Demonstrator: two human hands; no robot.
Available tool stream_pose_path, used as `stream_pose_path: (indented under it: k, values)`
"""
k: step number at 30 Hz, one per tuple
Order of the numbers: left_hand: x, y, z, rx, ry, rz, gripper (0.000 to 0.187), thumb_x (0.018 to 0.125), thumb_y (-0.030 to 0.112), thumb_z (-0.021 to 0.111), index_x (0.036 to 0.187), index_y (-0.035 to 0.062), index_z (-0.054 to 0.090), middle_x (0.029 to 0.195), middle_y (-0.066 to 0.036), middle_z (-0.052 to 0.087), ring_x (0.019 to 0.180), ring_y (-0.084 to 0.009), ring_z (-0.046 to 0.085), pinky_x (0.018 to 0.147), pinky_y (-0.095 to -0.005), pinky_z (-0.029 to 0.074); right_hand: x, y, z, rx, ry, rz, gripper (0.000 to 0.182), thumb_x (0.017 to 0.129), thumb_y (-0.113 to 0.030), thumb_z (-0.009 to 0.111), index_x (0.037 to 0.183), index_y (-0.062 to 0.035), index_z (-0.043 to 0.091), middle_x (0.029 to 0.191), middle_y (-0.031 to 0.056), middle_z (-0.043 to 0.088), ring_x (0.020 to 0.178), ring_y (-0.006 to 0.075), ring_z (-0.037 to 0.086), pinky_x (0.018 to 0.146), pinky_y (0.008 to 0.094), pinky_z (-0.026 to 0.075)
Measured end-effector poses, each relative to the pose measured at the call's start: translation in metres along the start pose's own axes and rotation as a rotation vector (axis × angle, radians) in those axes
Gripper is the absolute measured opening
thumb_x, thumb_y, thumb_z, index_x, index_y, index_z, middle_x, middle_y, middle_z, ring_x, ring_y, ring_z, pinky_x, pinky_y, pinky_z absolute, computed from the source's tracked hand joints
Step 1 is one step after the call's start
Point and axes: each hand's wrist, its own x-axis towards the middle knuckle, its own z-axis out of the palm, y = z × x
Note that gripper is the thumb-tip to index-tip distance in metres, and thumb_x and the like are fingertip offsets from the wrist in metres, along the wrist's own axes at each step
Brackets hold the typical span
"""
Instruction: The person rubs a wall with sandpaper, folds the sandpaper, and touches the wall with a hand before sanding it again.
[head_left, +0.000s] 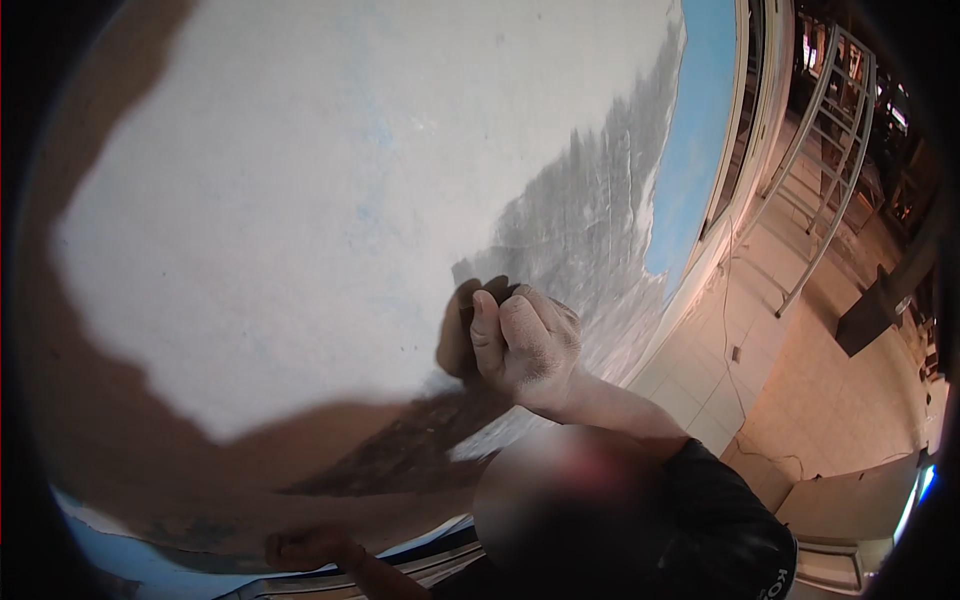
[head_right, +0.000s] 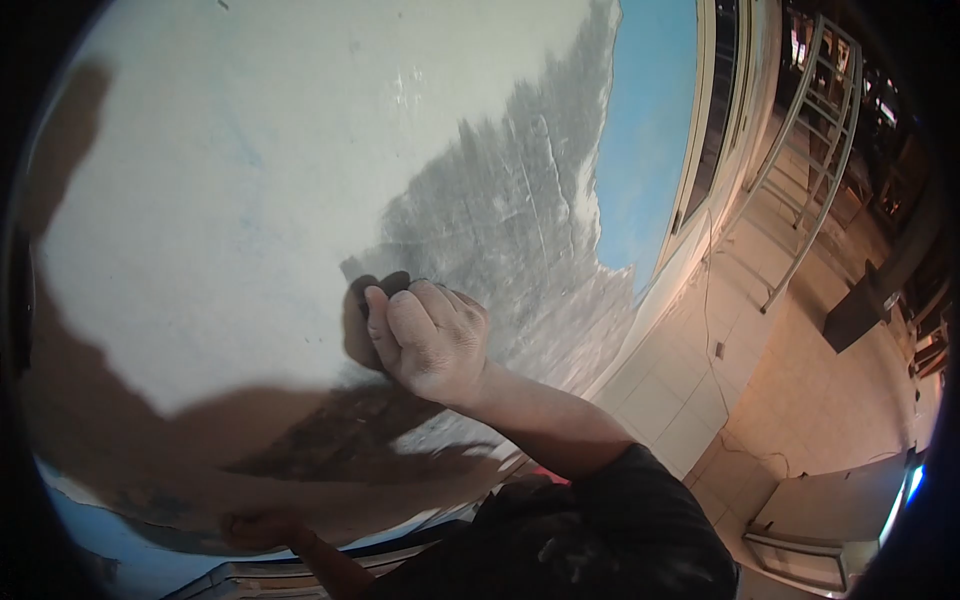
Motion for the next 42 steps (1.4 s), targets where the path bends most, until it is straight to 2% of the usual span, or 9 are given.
stream_pose_path:
  k: [6, 12, 15, 18, 21, 27, 30, 36, 42]
  values:
    - [0.0, 0.01, 0.0, -0.137, 0.038, -0.135, 0.041, 0.094, 0.036, 0.028, 0.087, 0.0007, 0.049, 0.086, -0.009, 0.046, 0.074, -0.019, 0.042, 0.069, -0.0316, 0.037, 0.038, -0.005, 0.0, -0.039, 0.095, 0.034, 0.028, 0.079, -0.002, 0.06, 0.057, -0.0051, 0.042, 0.051, 0.0089, 0.041, 0.038, 0.0224, 0.043, 0.036, 0.0325, 0.033]
    - [0.004, 0.014, 0.0, -0.058, 0.011, -0.088, 0.043, 0.094, 0.037, 0.028, 0.092, 0.0005, 0.05, 0.088, -0.008, 0.047, 0.074, -0.0174, 0.042, 0.067, -0.0305, 0.037, 0.008, -0.006, 0.001, -0.006, 0.065, 0.033, 0.03, 0.079, -0.003, 0.061, 0.057, -0.006, 0.041, 0.052, 0.0084, 0.041, 0.038, 0.0228, 0.042, 0.036, 0.0331, 0.033]
    - [0.006, 0.027, -0.003, -0.164, -0.005, -0.24, 0.041, 0.095, 0.034, 0.026, 0.093, 0.0008, 0.05, 0.09, -0.009, 0.047, 0.073, -0.018, 0.043, 0.066, -0.0303, 0.037, 0.013, -0.006, -0.001, -0.026, 0.054, 0.02, 0.03, 0.08, -0.005, 0.06, 0.057, -0.0066, 0.04, 0.052, 0.0083, 0.041, 0.038, 0.0227, 0.042, 0.036, 0.0329, 0.033]
    - [0.009, 0.03, -0.004, -0.023, -0.003, -0.102, 0.041, 0.095, 0.032, 0.024, 0.094, 0.0009, 0.05, 0.09, -0.009, 0.047, 0.074, -0.0186, 0.043, 0.066, -0.0308, 0.038, 0.05, -0.009, 0.003, -0.013, 0.097, 0.016, 0.031, 0.083, -0.008, 0.058, 0.058, -0.0065, 0.04, 0.052, 0.0085, 0.04, 0.039, 0.0224, 0.042, 0.035, 0.032, 0.033]
    - [0.004, 0.017, -0.003, 0.052, -0.028, 0.018, 0.041, 0.095, 0.031, 0.023, 0.094, 0.001, 0.05, 0.09, -0.01, 0.048, 0.074, -0.0193, 0.044, 0.066, -0.0316, 0.039, 0.034, -0.012, 0.002, -0.001, 0.074, 0.088, 0.031, 0.082, -0.007, 0.059, 0.058, -0.0061, 0.04, 0.052, 0.0088, 0.04, 0.039, 0.0223, 0.042, 0.036, 0.0322, 0.033]
    - [0.003, 0.017, -0.003, -0.006, -0.03, -0.038, 0.037, 0.095, 0.028, 0.024, 0.093, 0.0005, 0.049, 0.089, -0.011, 0.047, 0.076, -0.0207, 0.045, 0.067, -0.0322, 0.039, 0.017, -0.007, 0.002, 0.008, 0.06, 0.029, 0.029, 0.081, -0.004, 0.06, 0.058, -0.0057, 0.042, 0.052, 0.0087, 0.041, 0.039, 0.0217, 0.043, 0.036, 0.0319, 0.034]
    - [0.006, 0.009, -0.002, 0.289, -0.006, 0.264, 0.037, 0.095, 0.026, 0.024, 0.093, 0.0, 0.05, 0.09, -0.012, 0.048, 0.077, -0.0222, 0.046, 0.068, -0.0335, 0.039, 0.053, -0.01, 0.005, 0.053, 0.12, 0.03, 0.029, 0.08, -0.003, 0.06, 0.058, -0.0061, 0.042, 0.051, 0.0081, 0.041, 0.038, 0.0217, 0.042, 0.036, 0.0317, 0.034]
    - [0.007, 0.029, -0.005, -0.095, -0.016, -0.199, 0.039, 0.096, 0.027, 0.023, 0.091, -0.0004, 0.05, 0.091, -0.013, 0.048, 0.079, -0.025, 0.046, 0.071, -0.035, 0.039, -0.001, -0.006, -0.001, 0.061, 0.049, 0.073, 0.029, 0.08, -0.002, 0.06, 0.058, -0.0061, 0.041, 0.051, 0.0077, 0.041, 0.037, 0.0208, 0.041, 0.036, 0.0315, 0.033]
    - [0.003, 0.015, -0.004, -0.102, -0.047, -0.191, 0.041, 0.095, 0.034, 0.025, 0.094, 0.0002, 0.049, 0.094, -0.011, 0.046, 0.081, -0.0225, 0.044, 0.074, -0.0344, 0.039, 0.056, -0.009, 0.005, 0.07, 0.153, 0.04, 0.031, 0.079, -0.002, 0.06, 0.056, -0.0063, 0.04, 0.05, 0.0075, 0.041, 0.036, 0.0207, 0.042, 0.034, 0.0317, 0.033]
